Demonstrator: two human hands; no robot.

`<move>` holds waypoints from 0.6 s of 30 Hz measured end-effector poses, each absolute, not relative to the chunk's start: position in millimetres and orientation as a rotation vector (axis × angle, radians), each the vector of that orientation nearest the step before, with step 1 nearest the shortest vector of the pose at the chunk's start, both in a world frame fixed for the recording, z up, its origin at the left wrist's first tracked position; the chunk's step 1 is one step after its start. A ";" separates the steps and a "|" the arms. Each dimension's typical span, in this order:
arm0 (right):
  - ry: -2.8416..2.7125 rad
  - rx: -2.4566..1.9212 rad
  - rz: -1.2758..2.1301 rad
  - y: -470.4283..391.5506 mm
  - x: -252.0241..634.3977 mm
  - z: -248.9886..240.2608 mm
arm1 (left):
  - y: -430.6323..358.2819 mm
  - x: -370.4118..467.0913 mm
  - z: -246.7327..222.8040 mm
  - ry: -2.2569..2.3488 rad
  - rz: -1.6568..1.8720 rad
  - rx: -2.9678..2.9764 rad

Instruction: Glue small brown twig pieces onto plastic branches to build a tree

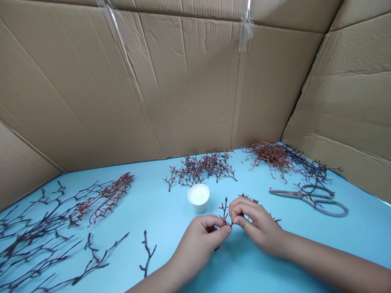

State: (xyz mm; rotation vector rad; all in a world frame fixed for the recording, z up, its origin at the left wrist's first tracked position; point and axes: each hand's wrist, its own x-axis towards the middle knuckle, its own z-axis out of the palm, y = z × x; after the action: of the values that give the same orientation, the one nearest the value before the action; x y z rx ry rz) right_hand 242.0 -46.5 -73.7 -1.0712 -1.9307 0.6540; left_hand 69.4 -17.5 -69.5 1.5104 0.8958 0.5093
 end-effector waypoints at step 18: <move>-1.598 -1.195 0.615 -50.3 240.0 -74.0 | -14.2 69.1 -64.0 0.919 0.649 1.303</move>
State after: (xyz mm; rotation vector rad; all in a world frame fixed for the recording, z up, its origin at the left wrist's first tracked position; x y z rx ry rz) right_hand 240.0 -50.3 -74.0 -1.1954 -1.5979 0.6148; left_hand 69.1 -14.2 -64.0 1.3028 0.9191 0.6494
